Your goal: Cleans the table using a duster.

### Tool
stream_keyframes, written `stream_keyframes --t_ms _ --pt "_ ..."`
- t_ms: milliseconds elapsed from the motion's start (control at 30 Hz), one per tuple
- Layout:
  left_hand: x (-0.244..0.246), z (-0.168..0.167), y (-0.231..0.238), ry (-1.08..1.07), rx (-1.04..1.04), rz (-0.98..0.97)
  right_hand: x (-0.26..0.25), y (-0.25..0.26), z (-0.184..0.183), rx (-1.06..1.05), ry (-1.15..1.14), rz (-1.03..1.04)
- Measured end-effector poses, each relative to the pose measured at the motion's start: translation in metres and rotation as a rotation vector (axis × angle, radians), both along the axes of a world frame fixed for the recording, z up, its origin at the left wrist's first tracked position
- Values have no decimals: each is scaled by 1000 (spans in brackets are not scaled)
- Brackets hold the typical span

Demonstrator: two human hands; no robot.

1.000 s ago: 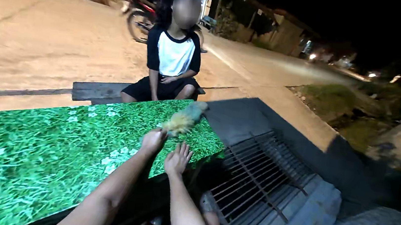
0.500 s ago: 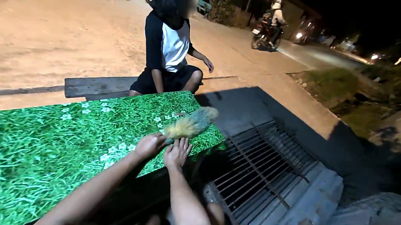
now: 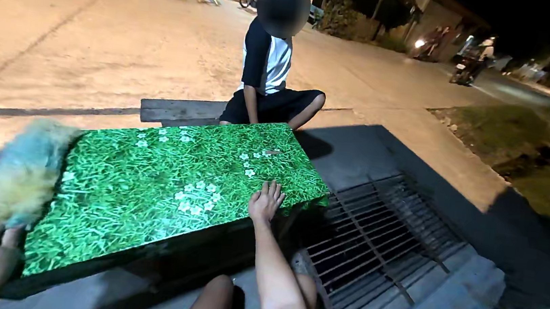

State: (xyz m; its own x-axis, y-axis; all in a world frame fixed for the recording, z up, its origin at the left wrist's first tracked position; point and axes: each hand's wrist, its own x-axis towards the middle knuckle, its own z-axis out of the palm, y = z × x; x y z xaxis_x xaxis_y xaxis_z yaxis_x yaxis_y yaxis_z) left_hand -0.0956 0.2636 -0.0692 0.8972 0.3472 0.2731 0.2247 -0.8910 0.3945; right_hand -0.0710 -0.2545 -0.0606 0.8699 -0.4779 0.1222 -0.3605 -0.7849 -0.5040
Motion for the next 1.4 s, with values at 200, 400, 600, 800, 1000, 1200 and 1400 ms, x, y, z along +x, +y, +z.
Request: stream_keyframes --t_ms 200,400,600,800,1000,1200,1400 --pt "0 57 -134 76 -115 2 0 0 -3 -12 -11 8" --pt "21 65 -303 246 -3 -505 2 -2 -5 -40 2 -10" --pt "22 50 -414 290 2 -759 2 0 2 -37 32 -43" --pt "25 47 -356 249 1 -702 2 0 0 -36 -9 -25" --pt "5 37 -173 130 -25 -227 4 1 -7 -45 -58 -11" --pt "-49 52 -50 34 -161 261 3 0 -11 -66 -115 0" --pt "-24 59 -103 113 -239 274 2 3 -12 -79 -149 12"
